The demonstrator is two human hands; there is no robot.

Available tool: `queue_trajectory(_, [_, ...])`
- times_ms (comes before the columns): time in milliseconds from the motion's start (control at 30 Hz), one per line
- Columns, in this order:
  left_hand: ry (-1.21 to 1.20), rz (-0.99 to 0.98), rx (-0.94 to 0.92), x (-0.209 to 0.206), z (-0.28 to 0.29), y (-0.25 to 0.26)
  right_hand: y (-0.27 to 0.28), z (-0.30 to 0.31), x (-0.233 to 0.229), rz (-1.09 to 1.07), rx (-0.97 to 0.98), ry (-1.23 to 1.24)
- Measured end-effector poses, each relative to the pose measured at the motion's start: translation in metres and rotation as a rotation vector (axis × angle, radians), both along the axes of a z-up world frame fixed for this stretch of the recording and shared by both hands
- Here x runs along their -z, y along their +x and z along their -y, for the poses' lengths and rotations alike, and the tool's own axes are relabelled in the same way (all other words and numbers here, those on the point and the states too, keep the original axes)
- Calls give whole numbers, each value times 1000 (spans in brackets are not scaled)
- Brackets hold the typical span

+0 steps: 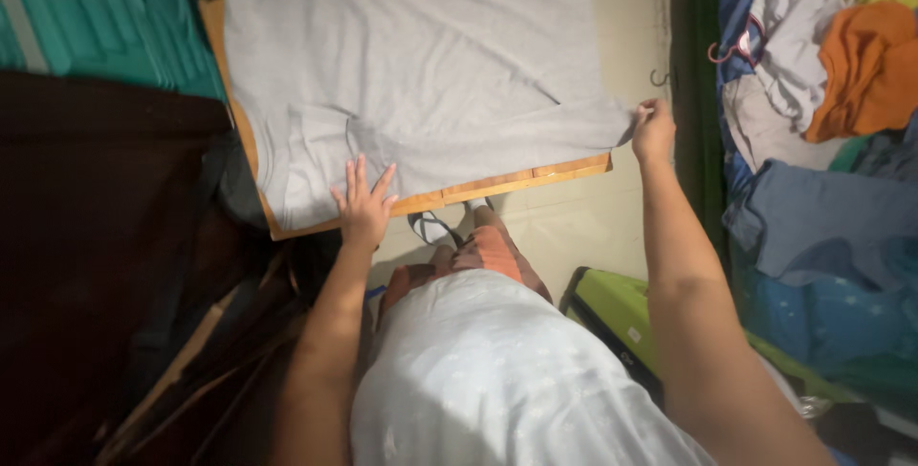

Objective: The person folds a grey t-shirt and a blue t-shirt on a wooden table. They smooth out the fabric, fold the sides and bottom up, and then fold the shirts in half to create neat rectangular stacks.

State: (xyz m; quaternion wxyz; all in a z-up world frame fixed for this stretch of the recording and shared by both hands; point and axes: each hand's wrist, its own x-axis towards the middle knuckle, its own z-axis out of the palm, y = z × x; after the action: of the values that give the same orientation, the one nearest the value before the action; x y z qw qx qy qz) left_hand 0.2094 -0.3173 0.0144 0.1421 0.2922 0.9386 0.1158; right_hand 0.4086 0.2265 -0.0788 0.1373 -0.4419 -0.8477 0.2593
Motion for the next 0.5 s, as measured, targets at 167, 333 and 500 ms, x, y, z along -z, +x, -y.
queue_trajectory(167, [19, 21, -61, 10, 23, -3, -65, 56, -13, -192, -239, 268])
queue_trajectory(333, [-25, 24, -315, 1, 97, -10, -166, 164, -39, -147, -599, -60])
queue_trajectory(500, [28, -67, -514, -18, 137, -15, -247, 283, -51, -67, -780, -517])
